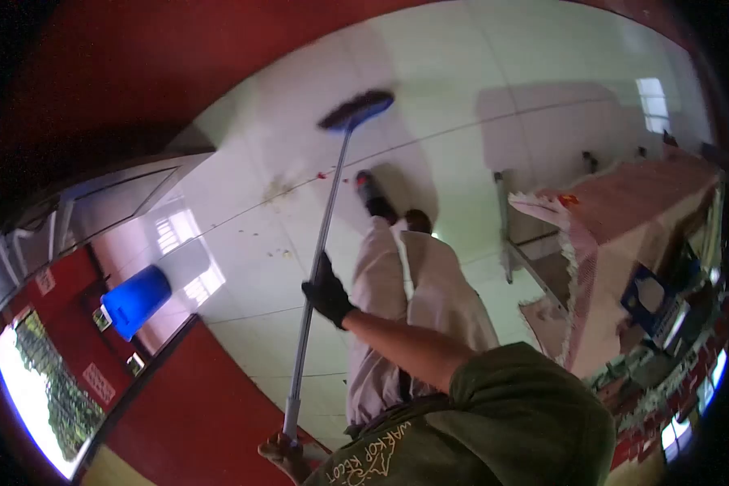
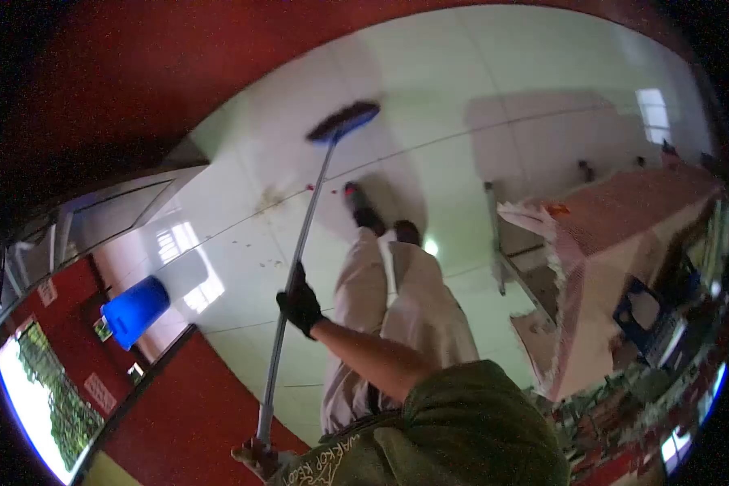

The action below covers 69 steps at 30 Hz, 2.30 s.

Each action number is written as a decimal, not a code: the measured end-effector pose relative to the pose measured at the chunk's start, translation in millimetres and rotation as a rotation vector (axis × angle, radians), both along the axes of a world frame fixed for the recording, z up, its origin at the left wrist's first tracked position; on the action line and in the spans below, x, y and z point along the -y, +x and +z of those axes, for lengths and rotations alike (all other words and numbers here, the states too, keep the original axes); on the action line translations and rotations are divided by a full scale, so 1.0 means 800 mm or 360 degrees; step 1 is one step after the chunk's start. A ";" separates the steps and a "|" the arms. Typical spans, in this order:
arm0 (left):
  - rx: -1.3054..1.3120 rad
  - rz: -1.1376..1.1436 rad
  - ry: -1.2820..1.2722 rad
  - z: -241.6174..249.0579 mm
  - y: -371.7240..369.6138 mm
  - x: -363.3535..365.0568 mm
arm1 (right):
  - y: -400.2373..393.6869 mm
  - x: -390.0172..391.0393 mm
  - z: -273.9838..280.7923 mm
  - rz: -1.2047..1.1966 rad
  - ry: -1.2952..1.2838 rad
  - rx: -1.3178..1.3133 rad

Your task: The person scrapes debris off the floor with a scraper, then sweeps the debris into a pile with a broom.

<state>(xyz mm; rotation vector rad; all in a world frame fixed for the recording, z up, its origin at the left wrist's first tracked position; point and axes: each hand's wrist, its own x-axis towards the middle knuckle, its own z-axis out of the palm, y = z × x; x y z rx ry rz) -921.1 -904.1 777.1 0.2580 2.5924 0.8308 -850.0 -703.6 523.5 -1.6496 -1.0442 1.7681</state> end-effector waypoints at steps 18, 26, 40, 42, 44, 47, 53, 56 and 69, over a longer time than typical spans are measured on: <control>0.0781 -0.2350 -0.0090 -0.236 0.144 -0.404 | 0.408 -0.110 -0.206 -0.0608 -0.0271 0.0752; 0.0104 -0.2051 -0.0225 -0.150 0.010 -0.436 | 0.225 -0.166 -0.302 -0.0400 0.0152 0.0445; -0.0110 -0.0778 -0.0757 0.133 -0.263 -0.171 | -0.219 -0.021 0.043 -0.0260 -0.1338 -0.0997; -0.0113 -0.0741 -0.0873 0.176 -0.263 -0.147 | -0.238 0.001 0.092 -0.0132 -0.1112 -0.0832; -0.0029 -0.0741 -0.0976 0.206 -0.254 -0.127 | -0.217 0.010 0.129 -0.0167 -0.0899 -0.0817; 0.0264 -0.0912 -0.1041 0.219 -0.241 -0.116 | -0.206 0.034 0.107 -0.0389 -0.0491 -0.0752; 0.1340 -0.0844 -0.0223 0.102 -0.174 -0.150 | -0.070 -0.026 0.080 -0.0797 -0.0548 -0.0738; 0.1230 -0.1058 -0.0457 0.025 -0.184 -0.128 | 0.048 -0.049 0.040 -0.0493 -0.0242 -0.0036; 0.1226 0.0264 -0.0784 -0.105 -0.244 0.215 | 0.220 0.070 0.074 0.0915 -0.0080 0.1034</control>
